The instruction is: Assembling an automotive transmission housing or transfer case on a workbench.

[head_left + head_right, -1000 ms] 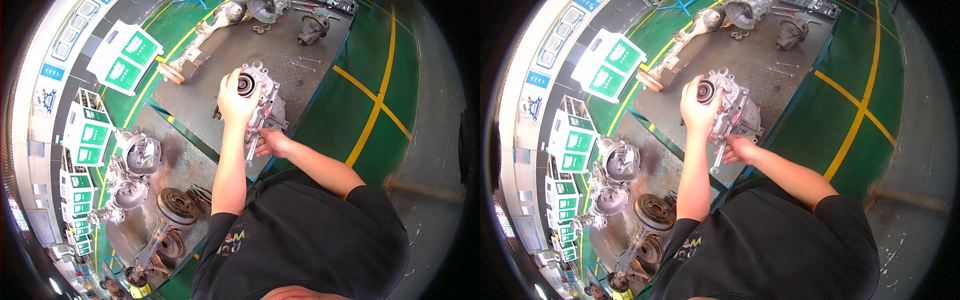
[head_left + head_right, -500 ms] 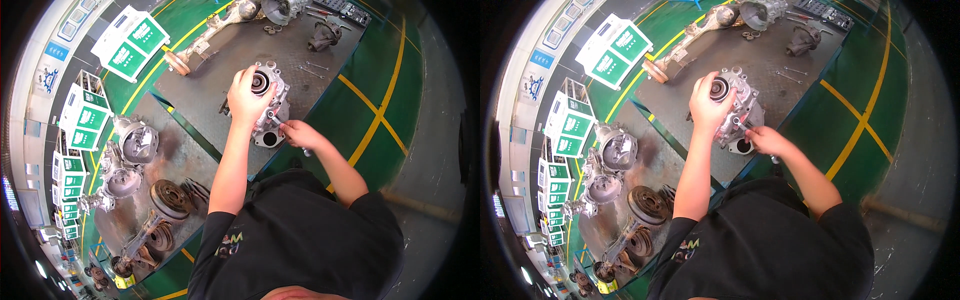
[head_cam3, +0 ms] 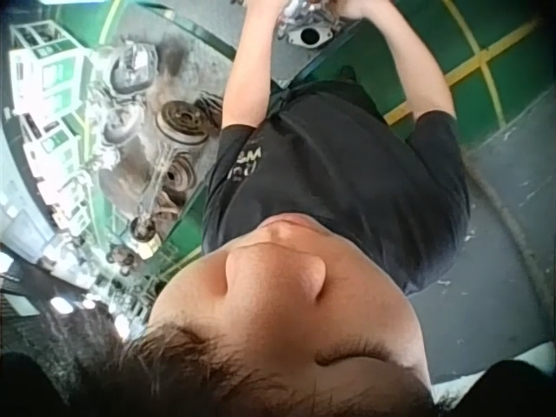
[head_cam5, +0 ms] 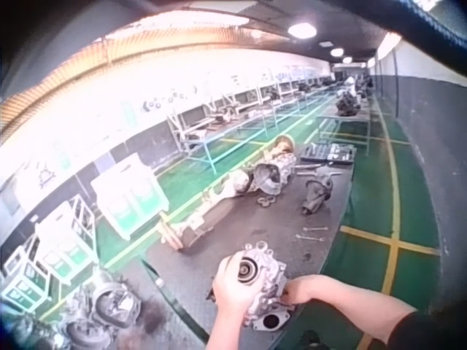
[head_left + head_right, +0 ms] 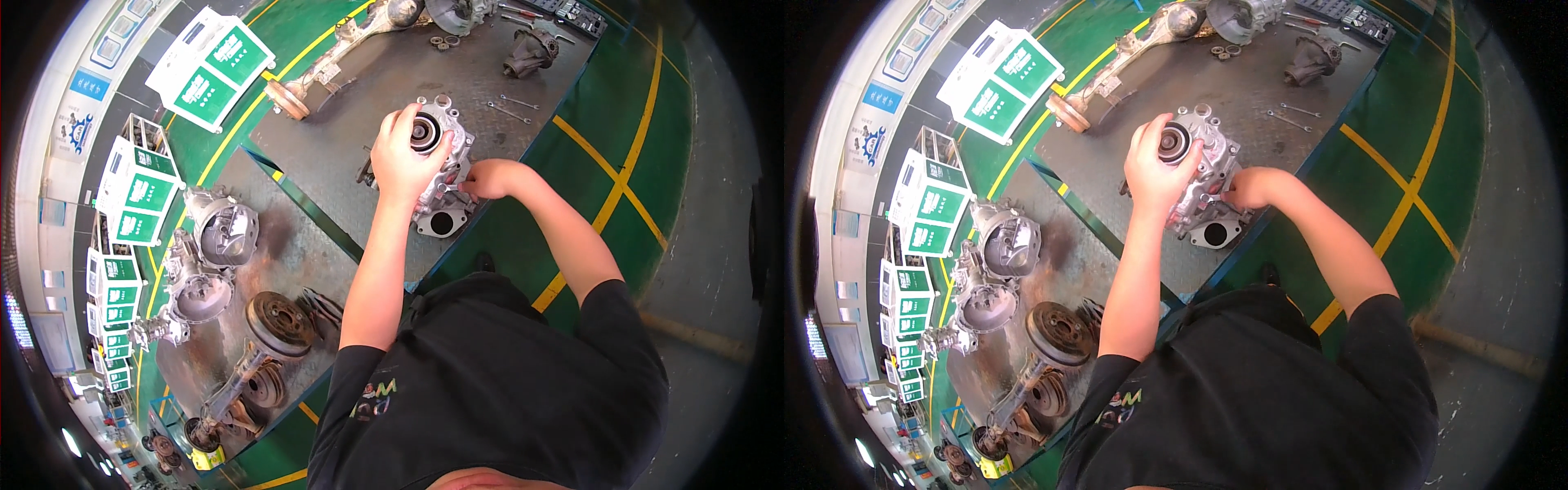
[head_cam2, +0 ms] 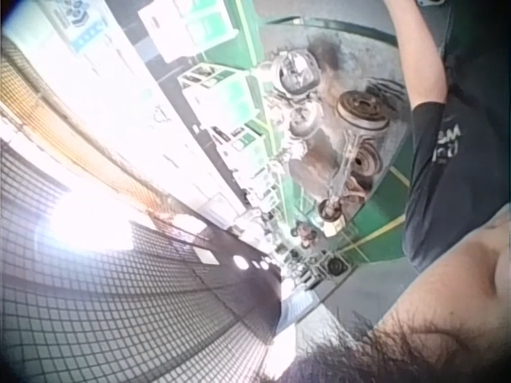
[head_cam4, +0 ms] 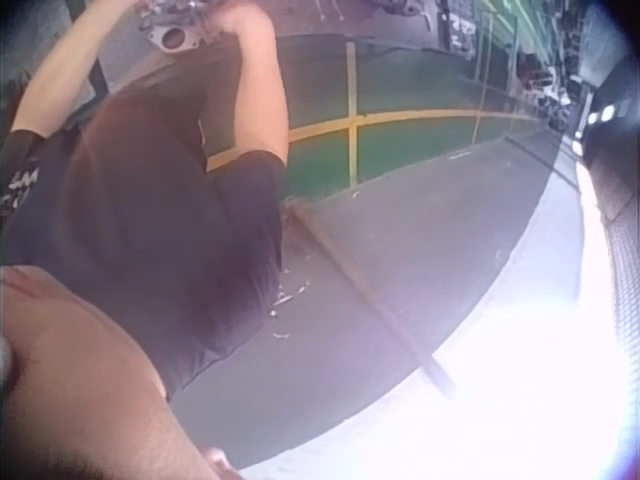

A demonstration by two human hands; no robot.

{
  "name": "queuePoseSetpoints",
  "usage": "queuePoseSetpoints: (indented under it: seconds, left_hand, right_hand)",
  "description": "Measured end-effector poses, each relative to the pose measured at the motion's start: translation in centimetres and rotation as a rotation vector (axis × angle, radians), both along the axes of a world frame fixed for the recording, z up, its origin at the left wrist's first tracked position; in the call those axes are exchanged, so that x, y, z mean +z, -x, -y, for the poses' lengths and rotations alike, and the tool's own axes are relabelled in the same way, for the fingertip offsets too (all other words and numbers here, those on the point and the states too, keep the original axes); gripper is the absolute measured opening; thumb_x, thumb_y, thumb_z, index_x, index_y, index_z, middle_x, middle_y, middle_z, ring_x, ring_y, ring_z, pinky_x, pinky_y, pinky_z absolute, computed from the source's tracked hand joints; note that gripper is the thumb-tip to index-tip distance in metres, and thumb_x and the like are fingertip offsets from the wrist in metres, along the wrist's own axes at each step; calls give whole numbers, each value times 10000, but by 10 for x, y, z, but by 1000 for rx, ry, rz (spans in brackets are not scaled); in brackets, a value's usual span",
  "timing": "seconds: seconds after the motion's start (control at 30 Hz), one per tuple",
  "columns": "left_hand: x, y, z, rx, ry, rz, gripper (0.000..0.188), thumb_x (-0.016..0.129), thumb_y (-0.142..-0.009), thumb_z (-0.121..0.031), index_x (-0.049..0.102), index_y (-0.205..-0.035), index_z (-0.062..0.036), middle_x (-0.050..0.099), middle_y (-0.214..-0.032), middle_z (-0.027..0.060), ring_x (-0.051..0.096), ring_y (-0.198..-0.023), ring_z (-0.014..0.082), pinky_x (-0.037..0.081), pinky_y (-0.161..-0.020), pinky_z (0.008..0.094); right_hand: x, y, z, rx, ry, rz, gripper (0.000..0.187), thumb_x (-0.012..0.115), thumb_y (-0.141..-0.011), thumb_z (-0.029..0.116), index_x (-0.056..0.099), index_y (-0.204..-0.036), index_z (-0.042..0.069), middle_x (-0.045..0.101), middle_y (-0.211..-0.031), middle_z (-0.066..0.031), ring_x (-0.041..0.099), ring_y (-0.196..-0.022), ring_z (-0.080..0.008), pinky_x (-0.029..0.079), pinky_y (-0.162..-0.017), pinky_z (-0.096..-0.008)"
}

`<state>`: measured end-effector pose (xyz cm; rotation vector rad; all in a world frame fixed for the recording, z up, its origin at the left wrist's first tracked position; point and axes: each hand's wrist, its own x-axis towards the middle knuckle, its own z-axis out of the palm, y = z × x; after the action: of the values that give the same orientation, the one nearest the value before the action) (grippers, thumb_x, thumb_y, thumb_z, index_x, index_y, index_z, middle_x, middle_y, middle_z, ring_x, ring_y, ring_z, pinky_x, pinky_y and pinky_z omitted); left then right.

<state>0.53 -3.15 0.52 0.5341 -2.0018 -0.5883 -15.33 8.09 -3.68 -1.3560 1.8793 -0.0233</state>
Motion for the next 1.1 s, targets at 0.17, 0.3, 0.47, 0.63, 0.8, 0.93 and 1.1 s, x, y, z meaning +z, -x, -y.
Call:
queuePoseSetpoints:
  seconds: [0.17,0.3,0.47,0.63,0.8,0.93,1.1]
  left_hand:
    - [-1,0,-3,50,-2,16,553,877,-721,-319,689,-1179,-72,687,-1089,121,720,-918,301,582,-808,398]
    - [0,2,-5,43,-11,-1,541,872,-728,-319,689,-1174,-75,687,-1085,118,722,-916,299,583,-807,397]
    - [3,4,-9,70,0,-17,473,861,-766,-243,685,-1152,-33,679,-1054,128,706,-922,278,562,-824,371]
    - [4,7,-11,77,-25,-31,464,860,-772,-237,687,-1148,-26,675,-1044,134,704,-916,280,561,-820,377]
    - [5,2,-8,75,-21,-28,464,855,-775,-239,688,-1151,-24,679,-1044,139,703,-913,281,561,-825,380]
    - [7,0,-9,37,-65,-8,480,857,-770,-248,686,-1164,-33,674,-1041,136,701,-922,283,559,-836,381]
    - [20,-10,6,-92,-42,105,518,874,-734,-260,684,-1159,-34,679,-1046,132,703,-953,287,560,-866,383]
  right_hand:
    - [-24,-42,-27,-127,167,-44,518,434,-1059,406,738,-1024,-12,714,-1003,-270,682,-985,-445,524,-895,-523]
    - [-39,-54,-31,-142,238,-40,460,448,-1036,340,717,-988,-31,704,-973,-275,680,-937,-453,536,-839,-530]
    - [-47,-82,-41,-664,165,549,276,493,-991,252,610,-904,17,594,-676,-137,584,-553,-279,464,-479,-444]
    - [-56,-119,-31,-1312,251,1320,151,477,-957,196,480,-832,112,371,-631,11,272,-465,-111,201,-433,-304]
    - [-64,-122,-33,-1250,233,1589,190,452,-1000,234,488,-863,106,349,-635,29,272,-491,-104,238,-472,-294]
    - [-60,-119,-48,-1204,147,1616,237,429,-1035,277,493,-869,120,336,-634,45,285,-508,-101,243,-482,-290]
    - [-70,-111,-53,-1041,16,1646,290,407,-1050,330,433,-820,155,291,-644,37,266,-527,-121,236,-496,-308]
